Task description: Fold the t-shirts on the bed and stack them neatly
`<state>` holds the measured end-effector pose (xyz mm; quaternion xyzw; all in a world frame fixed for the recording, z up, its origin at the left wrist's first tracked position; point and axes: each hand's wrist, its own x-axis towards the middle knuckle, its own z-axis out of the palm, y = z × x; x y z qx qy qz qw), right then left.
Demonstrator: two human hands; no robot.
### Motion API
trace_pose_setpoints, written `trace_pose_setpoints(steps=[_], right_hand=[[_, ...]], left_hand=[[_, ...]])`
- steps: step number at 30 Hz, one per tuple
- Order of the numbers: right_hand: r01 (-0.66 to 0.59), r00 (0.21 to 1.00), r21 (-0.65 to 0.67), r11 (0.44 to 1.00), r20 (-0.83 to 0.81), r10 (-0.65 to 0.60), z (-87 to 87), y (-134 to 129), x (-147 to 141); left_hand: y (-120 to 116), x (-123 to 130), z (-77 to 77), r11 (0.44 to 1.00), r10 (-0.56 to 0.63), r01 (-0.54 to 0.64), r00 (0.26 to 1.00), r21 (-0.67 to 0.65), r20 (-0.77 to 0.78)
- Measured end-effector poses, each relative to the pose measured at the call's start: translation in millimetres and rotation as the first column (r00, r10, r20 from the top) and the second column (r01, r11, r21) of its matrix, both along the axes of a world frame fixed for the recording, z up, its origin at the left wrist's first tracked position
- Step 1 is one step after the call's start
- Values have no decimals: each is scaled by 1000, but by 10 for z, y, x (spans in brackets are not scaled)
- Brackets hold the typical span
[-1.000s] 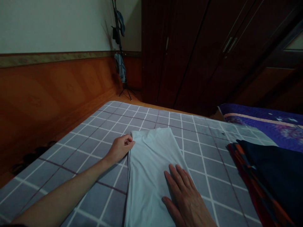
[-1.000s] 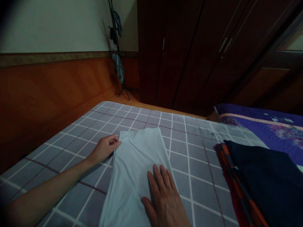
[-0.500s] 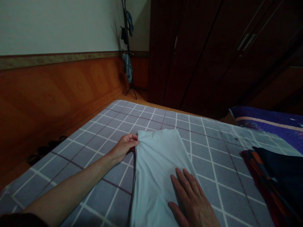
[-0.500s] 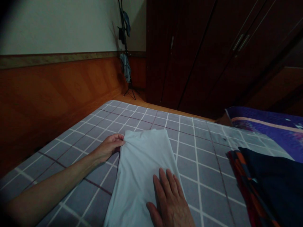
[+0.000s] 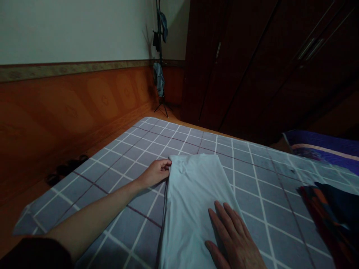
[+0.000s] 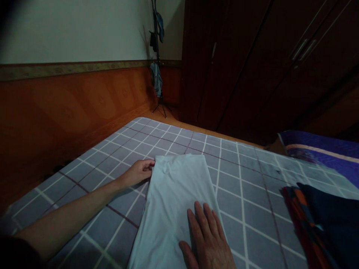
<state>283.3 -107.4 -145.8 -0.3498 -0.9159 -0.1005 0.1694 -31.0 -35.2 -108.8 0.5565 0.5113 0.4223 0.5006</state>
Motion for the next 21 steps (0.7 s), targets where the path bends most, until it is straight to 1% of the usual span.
trace_pose_setpoints(steps=[2,4,7,10,12,14,17,19,21], right_hand=[[-1,1000,4,1000,14,1,1,5,0],[-11,1000,25,1000,26,11,6,10,-2],[-23,999,61,998,43,21,15,18,-10],[-29,998,75,997,52,25,13,22,-16],[-31,999,83,996,42,28,8,22,-17],[-26,999,76,997,33,24,7,20,-15],[-21,999,57,998,35,19,15,17,-12],[-30,999,75,997,42,26,18,17,-11],[-37,998,105,994,53,32,14,20,-12]], left_hand=[[0,22,-33,996,79,-79,997,-32,12],[-8,34,-43,991,129,-128,991,-25,27],[-22,49,-31,991,127,-129,989,29,70],[-24,46,-4,994,100,-103,989,21,112],[-17,32,9,991,112,-115,992,61,59],[-12,22,9,983,146,-138,988,118,-58],[-19,33,-15,975,196,-172,964,141,-180],[-28,49,-35,972,217,-194,958,131,-190],[-32,59,-45,977,207,-193,962,93,-178]])
